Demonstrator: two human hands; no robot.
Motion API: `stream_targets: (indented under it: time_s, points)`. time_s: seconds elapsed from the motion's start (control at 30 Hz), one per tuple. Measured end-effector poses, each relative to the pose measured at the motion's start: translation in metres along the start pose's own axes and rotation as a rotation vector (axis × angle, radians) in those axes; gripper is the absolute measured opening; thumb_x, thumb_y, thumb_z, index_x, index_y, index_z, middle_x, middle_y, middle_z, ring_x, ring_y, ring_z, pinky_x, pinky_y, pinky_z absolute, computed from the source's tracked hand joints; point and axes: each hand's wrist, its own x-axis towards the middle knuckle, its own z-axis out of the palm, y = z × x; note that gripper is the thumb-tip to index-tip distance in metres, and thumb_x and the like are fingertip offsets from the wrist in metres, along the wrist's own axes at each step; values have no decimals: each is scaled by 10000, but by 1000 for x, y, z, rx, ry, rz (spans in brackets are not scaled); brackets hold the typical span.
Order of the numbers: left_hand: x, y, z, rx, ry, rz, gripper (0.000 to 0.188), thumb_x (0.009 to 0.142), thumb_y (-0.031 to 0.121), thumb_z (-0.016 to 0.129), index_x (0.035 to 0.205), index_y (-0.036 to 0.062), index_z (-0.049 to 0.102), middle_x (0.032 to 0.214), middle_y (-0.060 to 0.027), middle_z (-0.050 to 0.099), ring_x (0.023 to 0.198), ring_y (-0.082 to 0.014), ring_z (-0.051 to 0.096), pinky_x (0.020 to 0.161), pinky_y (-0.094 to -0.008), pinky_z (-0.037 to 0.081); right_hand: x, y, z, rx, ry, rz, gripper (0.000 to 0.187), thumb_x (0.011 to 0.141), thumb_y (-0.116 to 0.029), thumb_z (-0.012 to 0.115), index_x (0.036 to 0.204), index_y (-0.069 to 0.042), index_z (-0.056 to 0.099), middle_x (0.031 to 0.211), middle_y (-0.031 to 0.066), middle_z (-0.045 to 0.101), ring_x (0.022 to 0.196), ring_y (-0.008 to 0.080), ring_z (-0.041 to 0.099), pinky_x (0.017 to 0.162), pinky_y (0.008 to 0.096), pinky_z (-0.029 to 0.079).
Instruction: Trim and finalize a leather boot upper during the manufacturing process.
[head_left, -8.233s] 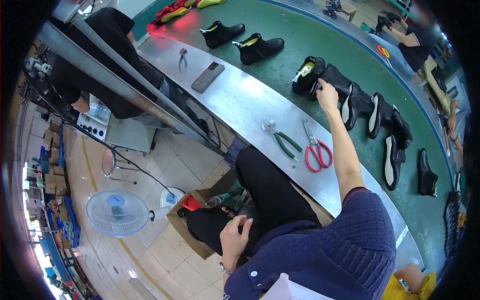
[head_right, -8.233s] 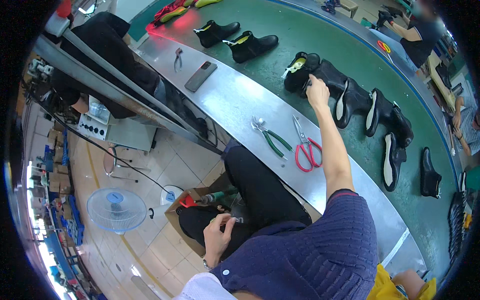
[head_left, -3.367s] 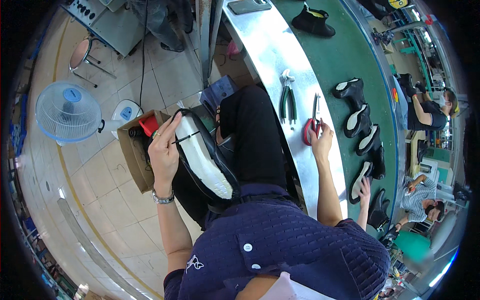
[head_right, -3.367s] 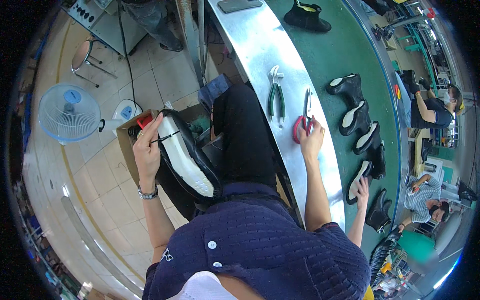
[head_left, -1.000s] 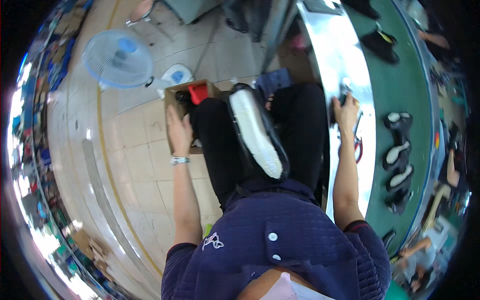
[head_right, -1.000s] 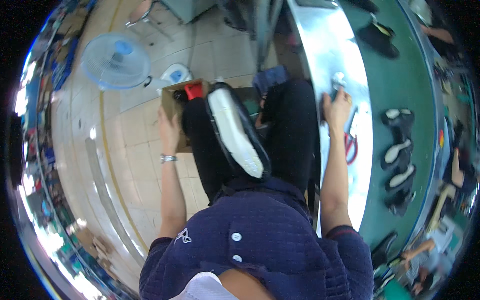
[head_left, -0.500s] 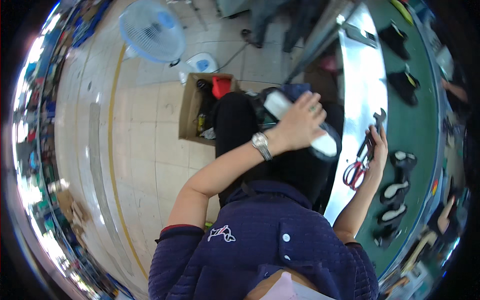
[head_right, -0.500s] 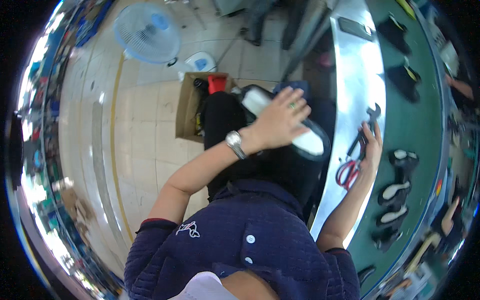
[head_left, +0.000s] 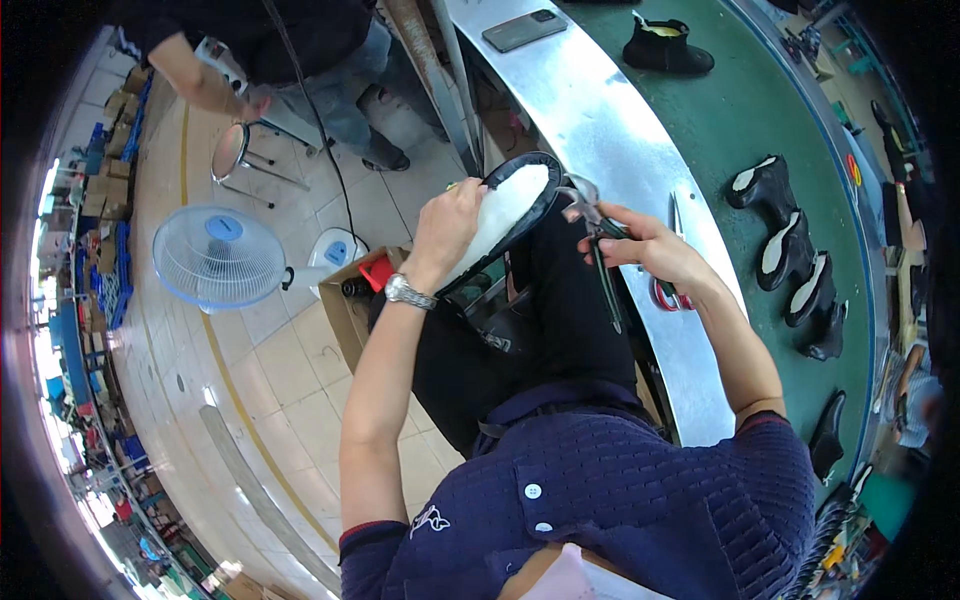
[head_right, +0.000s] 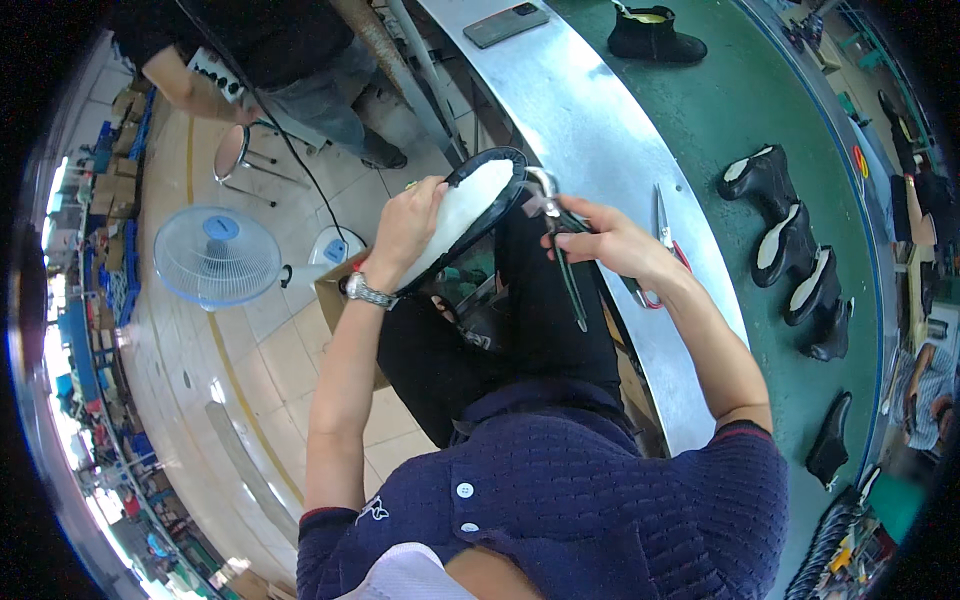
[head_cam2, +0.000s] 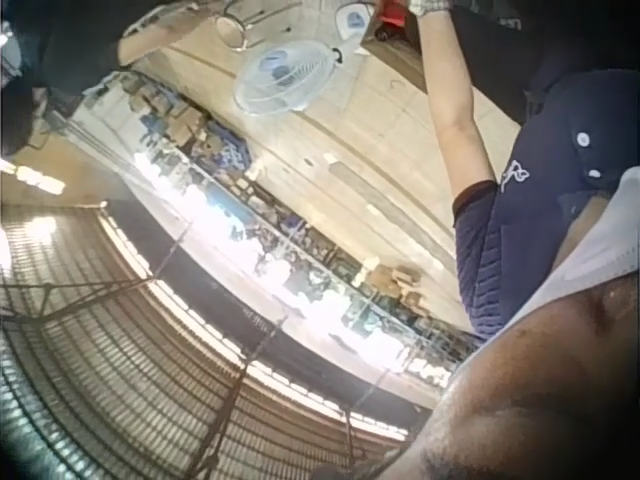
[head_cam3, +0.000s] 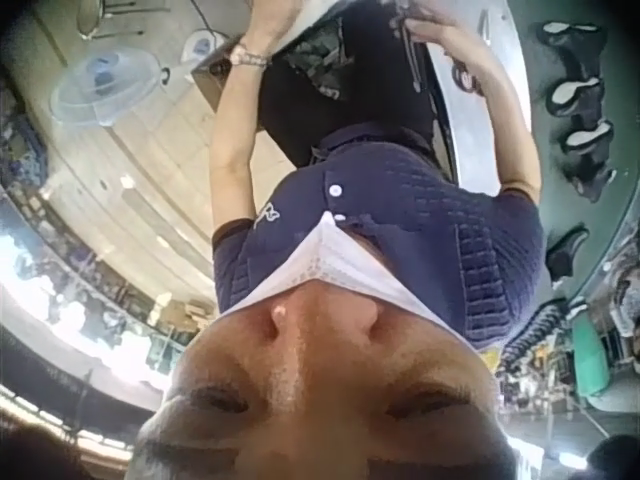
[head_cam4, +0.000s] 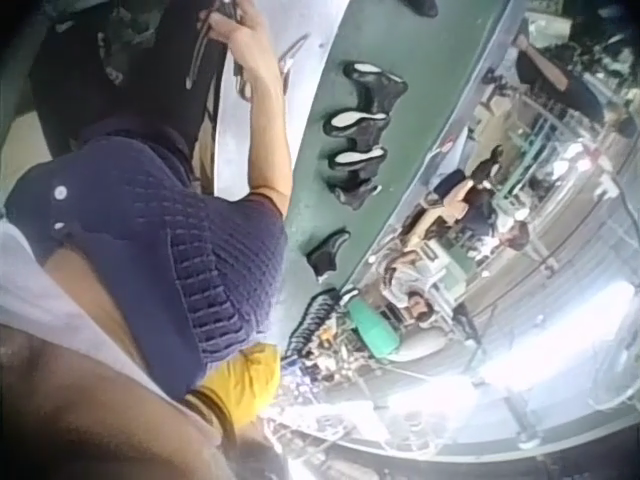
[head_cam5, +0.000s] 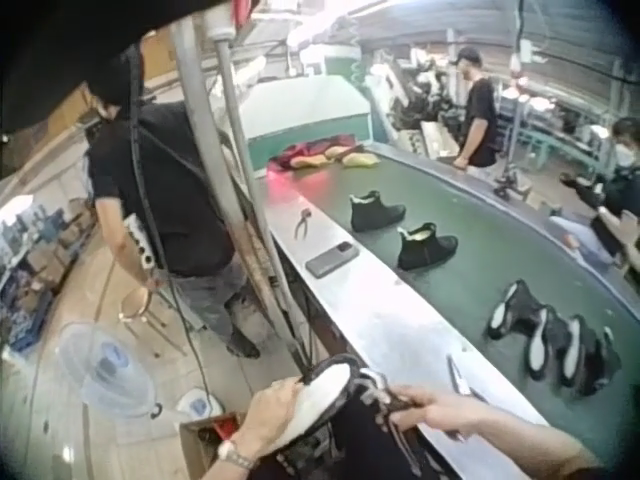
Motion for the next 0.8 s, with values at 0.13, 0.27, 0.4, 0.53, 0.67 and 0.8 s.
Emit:
stream_targets:
  time_s: [0.13,0.27,0.4,0.53,0.67,0.8]
  points:
    - [8,-6,5,14,96,-258,285,946,265,536,911,0,637,837,-217,658,762,-422,614,651,-469,479,20,-10,14,-84,-165,9,562,937,-111,565,1455,-47,357,1142,105,633,1034,177,607,924,319,486]
    - [14,-22,-7,-109,14,-357,297,904,294,601,946,4,652,821,-194,676,744,-391,639,653,-449,485,42,-38,30,-335,-228,-7,594,910,-136,589,1450,-42,361,1132,116,616,995,179,601,893,314,498]
    - [-20,5,-11,-366,-137,-237,677,767,274,763,1275,-82,490,1039,-181,658,929,-285,625,853,-372,473,66,-69,35,-676,-320,46,559,886,-138,585,1407,-40,408,1019,99,617,872,157,593,787,304,516]
    - [-53,52,12,7,109,-190,980,572,132,850,1385,-87,350,1219,-219,560,1207,-339,487,1046,-434,334,52,-68,50,-694,-370,148,613,925,-127,537,1474,-84,268,907,78,590,708,138,583,632,299,524]
    - [-61,53,17,-3,145,-125,843,588,133,843,1320,-36,460,1232,-188,568,1189,-325,505,1035,-416,353,24,-14,56,-747,-113,-210,566,938,-119,525,1432,-37,262,767,216,614,646,328,621,579,425,494]
    - [-62,53,21,-10,179,-67,856,586,136,843,1328,-35,453,1246,-187,565,1194,-323,504,1040,-418,356,22,20,56,-811,17,-476,590,913,-67,539,1434,-23,265,852,267,640,673,440,612,636,496,462]
